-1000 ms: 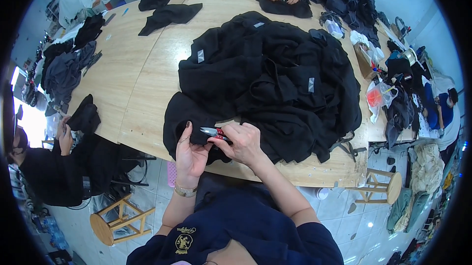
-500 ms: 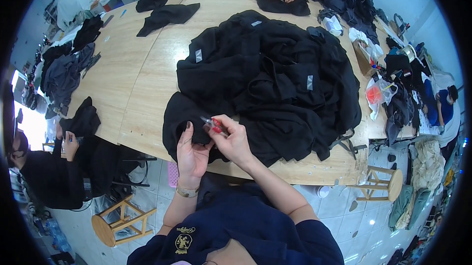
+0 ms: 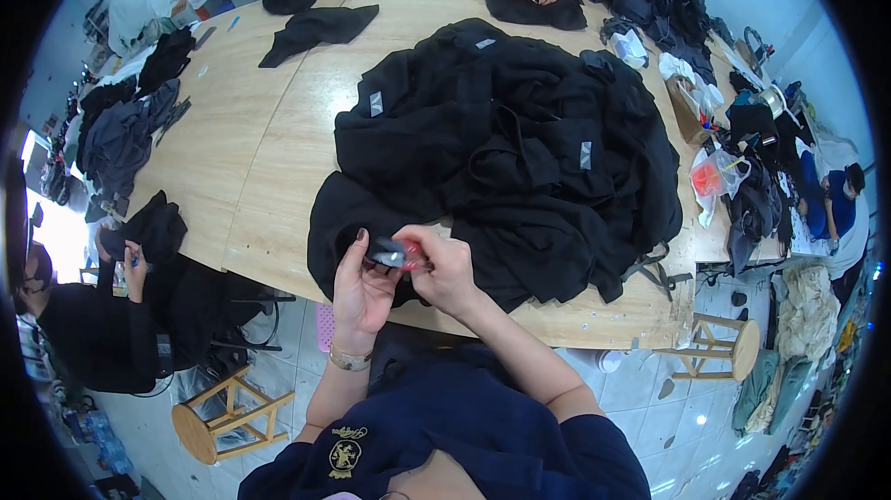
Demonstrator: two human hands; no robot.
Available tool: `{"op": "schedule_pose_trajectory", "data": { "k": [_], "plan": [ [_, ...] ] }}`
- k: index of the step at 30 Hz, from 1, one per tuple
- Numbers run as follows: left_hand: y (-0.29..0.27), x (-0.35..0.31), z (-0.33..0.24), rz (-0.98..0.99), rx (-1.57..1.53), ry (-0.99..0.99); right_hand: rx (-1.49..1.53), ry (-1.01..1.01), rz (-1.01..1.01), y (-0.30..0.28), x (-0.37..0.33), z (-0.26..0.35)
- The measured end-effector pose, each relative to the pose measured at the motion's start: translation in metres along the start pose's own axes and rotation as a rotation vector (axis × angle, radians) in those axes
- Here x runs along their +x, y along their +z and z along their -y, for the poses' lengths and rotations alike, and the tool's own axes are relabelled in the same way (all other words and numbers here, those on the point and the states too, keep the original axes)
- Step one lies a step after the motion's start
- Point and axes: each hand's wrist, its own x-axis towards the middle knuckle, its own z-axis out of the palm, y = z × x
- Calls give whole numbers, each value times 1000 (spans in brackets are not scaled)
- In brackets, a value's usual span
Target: Trimming loose threads or tags from black garments using small snips.
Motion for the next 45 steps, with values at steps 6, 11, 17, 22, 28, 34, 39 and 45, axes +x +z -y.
{"op": "schedule_pose_trajectory", "data": {
  "k": [6, 11, 17, 22, 28, 34, 39, 45],
  "plan": [
    [13, -2, -4, -20, -28, 40, 297, 478, -206, -2, -11, 2],
    [9, -2, -4, -16, -35, 36, 28, 268, -27, -6, -12, -1],
    [7, 0, -2, -12, -27, 59, -261, 117, 15, -11, -16, -9],
    [4, 0, -1, -3, -3, 78, -337, 26, 3, -12, -12, -9],
    [9, -1, -1, -31, 46, 104, -364, -6, 13, -15, -7, -8],
    [9, -2, -2, -20, 71, 104, -366, -27, 35, -16, -6, -8],
    [16, -5, 0, -6, 109, 127, -228, 93, -2, -15, -6, -7],
    [17, -6, 1, -5, 133, 173, -113, 216, 3, -18, 1, 3]
  ]
}}
